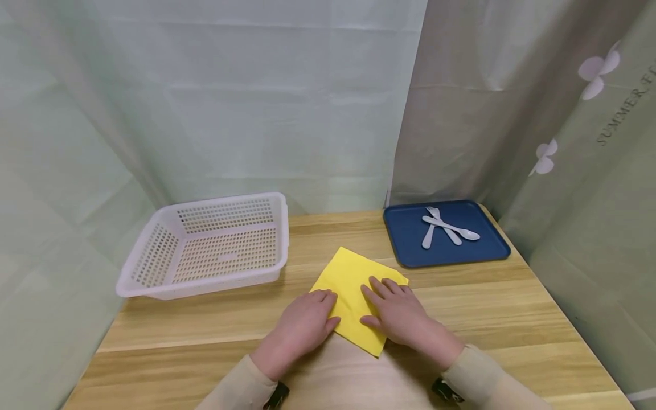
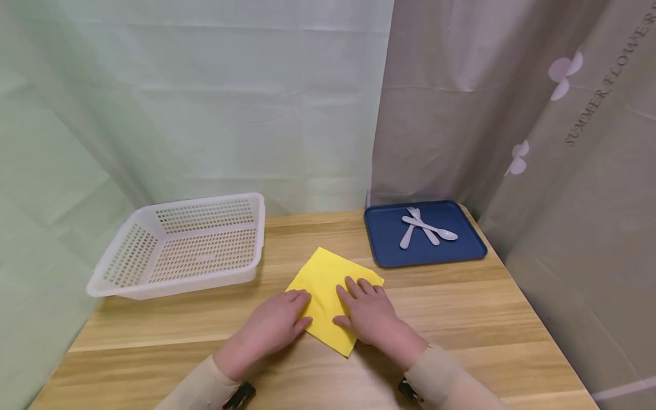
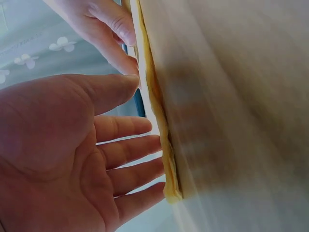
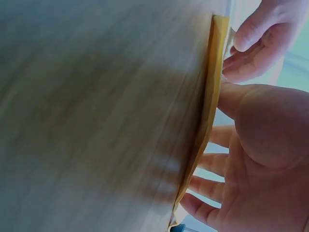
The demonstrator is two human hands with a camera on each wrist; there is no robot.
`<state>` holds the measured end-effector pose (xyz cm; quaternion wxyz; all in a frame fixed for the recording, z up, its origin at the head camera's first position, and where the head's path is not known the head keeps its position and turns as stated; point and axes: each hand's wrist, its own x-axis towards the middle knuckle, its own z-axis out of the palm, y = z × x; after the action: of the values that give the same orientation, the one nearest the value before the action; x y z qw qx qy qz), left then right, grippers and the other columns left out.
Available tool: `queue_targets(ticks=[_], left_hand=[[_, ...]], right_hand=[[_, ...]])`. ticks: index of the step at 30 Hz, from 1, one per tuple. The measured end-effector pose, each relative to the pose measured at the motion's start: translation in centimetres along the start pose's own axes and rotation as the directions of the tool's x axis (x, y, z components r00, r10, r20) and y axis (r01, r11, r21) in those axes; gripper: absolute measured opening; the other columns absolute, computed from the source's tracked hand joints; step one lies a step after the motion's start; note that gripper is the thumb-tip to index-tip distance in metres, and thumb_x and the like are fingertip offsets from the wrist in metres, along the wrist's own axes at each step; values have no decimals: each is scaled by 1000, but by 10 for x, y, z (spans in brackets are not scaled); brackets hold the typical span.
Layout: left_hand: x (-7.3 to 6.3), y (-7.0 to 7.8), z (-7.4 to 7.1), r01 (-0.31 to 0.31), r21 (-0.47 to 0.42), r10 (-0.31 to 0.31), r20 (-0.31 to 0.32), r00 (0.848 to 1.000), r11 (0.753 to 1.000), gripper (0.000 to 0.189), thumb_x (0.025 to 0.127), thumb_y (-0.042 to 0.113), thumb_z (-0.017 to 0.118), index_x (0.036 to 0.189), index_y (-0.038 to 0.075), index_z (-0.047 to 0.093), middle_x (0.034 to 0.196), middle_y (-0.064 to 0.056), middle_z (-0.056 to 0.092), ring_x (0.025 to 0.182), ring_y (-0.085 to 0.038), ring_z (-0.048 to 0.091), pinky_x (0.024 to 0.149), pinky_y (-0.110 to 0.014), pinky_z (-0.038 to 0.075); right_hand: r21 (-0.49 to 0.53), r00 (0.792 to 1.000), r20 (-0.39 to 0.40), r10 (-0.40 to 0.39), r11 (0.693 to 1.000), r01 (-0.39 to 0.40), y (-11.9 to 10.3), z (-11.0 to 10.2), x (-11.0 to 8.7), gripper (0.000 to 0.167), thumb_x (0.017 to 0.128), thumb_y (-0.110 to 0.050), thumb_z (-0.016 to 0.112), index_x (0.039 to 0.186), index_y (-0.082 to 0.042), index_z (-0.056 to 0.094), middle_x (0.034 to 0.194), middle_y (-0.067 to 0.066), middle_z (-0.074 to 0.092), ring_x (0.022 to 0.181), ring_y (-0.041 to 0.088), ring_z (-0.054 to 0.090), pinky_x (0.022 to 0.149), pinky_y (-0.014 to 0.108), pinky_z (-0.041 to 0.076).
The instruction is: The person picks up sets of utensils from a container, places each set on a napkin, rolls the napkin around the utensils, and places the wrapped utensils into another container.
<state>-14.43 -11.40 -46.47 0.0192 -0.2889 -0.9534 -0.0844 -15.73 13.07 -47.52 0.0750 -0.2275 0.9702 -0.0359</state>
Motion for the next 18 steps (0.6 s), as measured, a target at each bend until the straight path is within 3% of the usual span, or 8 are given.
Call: queue_targets(ticks=[10,18], left_hand=[[6,-9,5,23,-29,-22,35,999,999,52,106,32,77,143,-3,68,148,-21,65,140,-37,60,118,-51,50],[14,-14,-2,43,-29,-39,136,990,999,54,107,34,75,144,-3,67,152,-21,63,143,-36,58,119,-50,48]], right_hand=[[-31,1000,-19,25,999,-26,-2,0,8,74,108,-59,63,166,-14,52,173,16,41,152,42,42,119,64,40],[-11,1000,-11,17,1000,-17,1,1,14,75,108,-59,63,166,-14,51,173,17,41,153,42,41,117,66,40]])
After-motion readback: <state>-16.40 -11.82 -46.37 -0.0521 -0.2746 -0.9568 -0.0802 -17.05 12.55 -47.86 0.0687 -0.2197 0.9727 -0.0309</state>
